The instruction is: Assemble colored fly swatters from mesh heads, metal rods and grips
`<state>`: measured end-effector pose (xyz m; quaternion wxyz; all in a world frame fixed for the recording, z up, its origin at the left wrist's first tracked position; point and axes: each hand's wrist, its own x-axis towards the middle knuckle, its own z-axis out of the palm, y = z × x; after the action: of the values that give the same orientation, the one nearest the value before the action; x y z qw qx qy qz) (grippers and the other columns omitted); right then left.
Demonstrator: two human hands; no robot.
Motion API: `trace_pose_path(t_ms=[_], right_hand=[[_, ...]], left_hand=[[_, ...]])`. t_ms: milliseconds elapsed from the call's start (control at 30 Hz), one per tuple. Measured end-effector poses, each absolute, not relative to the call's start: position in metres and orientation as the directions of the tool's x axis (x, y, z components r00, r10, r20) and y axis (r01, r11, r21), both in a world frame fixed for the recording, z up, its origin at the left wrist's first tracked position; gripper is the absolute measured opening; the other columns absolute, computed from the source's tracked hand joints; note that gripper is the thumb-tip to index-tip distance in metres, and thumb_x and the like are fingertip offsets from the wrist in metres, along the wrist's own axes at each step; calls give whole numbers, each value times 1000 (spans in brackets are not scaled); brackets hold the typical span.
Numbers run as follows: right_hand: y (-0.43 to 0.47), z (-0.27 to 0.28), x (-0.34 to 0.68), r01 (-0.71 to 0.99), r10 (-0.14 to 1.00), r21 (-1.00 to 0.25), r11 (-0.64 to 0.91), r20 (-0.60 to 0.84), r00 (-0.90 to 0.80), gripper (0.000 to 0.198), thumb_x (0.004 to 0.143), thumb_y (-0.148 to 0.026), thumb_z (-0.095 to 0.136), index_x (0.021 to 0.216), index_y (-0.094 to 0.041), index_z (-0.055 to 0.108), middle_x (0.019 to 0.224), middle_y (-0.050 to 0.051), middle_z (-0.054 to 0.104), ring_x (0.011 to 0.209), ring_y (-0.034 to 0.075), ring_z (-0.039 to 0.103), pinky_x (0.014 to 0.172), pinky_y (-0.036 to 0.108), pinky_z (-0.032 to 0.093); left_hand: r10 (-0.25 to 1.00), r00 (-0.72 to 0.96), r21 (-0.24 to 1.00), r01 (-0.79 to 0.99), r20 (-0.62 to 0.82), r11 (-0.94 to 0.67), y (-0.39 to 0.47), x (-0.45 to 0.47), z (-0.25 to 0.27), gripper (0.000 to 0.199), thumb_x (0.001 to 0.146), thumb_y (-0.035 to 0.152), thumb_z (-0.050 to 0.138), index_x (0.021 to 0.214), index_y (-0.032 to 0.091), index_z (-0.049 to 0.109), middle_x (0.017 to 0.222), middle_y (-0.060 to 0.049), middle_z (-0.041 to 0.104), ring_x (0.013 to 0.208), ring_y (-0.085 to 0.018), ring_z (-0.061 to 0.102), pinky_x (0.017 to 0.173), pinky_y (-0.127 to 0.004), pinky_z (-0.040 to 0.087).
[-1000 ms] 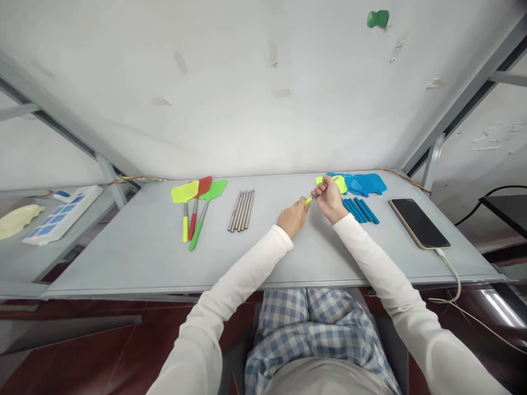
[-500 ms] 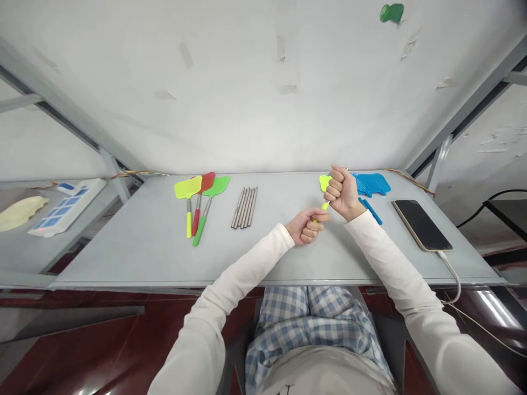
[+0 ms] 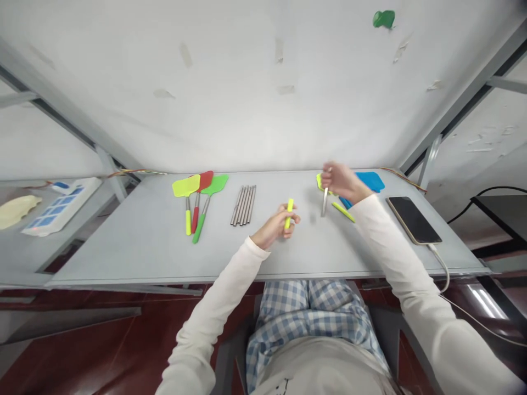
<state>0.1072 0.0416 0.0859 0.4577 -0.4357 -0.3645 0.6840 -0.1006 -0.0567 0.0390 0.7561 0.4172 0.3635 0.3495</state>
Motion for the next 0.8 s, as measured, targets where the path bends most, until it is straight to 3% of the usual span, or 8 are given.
trace_pose_path(t_ms=[67, 167, 267, 367, 433, 533, 667, 800], right_hand=[[46, 57, 65, -26, 955, -961, -275, -270, -120, 19, 74, -12, 55, 66, -21, 41, 54, -6, 40, 45, 7, 38, 43, 22, 41], [54, 25, 16, 79, 971, -970, -230, -234, -55, 22, 64, -6, 59, 75, -20, 47, 64, -1, 47, 59, 15, 50, 59, 33, 50], [55, 11, -10, 125, 990, -982, -140, -143, -16, 34, 59, -3, 62, 89, -16, 53, 88, 10, 56, 92, 25, 56, 89, 44, 46], [45, 6, -14, 318, 1000, -948, 11, 13, 2, 38, 67, -10, 63, 104, -12, 54, 111, 19, 53, 118, 33, 44, 106, 49, 31], [32, 4, -6, 455, 992, -882, 124, 123, -32, 22, 81, -24, 57, 101, -15, 57, 111, 17, 53, 120, 31, 42, 107, 48, 29], [11, 1, 14, 382, 969, -891, 246, 227, -95, 24, 90, -43, 47, 88, -21, 56, 93, 8, 58, 98, 22, 52, 95, 39, 39], [3, -4, 49, 257, 972, -937, 236, 224, -78, 28, 86, -47, 52, 97, -22, 49, 77, -1, 57, 69, 15, 55, 69, 28, 43], [10, -8, 90, 580, 964, -773, 257, 245, -101, 29, 92, -38, 43, 110, -17, 50, 73, 2, 60, 67, 18, 57, 68, 30, 42]], left_hand=[[928, 228, 929, -158, -294, 334, -53, -107, 29, 39, 80, 18, 46, 117, 24, 36, 88, 3, 52, 45, -3, 42, 45, -18, 38], [966, -69, 967, 51, -248, 251, -49, -124, 14, 53, 74, 9, 43, 126, 23, 39, 106, -3, 51, 53, -2, 48, 53, -19, 44], [977, -166, 964, 208, -134, 168, -46, -143, 3, 59, 73, 6, 44, 130, 21, 44, 123, -9, 46, 65, -3, 55, 64, -20, 48], [988, -148, 965, 251, -43, 80, -43, -151, -5, 62, 76, 8, 49, 135, 22, 41, 126, -10, 47, 75, -6, 59, 72, -24, 50], [995, -100, 965, 262, 29, -2, -41, -145, -9, 61, 79, 11, 53, 137, 22, 39, 124, -10, 50, 81, -9, 61, 76, -26, 51], [988, -10, 948, 286, 152, -143, -36, -120, -12, 55, 82, 15, 54, 134, 20, 39, 125, -13, 50, 94, -13, 61, 84, -30, 51], [926, 243, 855, 370, 288, -363, -29, -86, -12, 57, 86, 21, 52, 138, 17, 31, 129, -17, 50, 114, -19, 55, 98, -38, 46], [891, 319, 620, 640, 324, -455, -24, -89, -8, 61, 90, 27, 45, 146, 15, 24, 144, -19, 41, 134, -25, 39, 111, -47, 31]])
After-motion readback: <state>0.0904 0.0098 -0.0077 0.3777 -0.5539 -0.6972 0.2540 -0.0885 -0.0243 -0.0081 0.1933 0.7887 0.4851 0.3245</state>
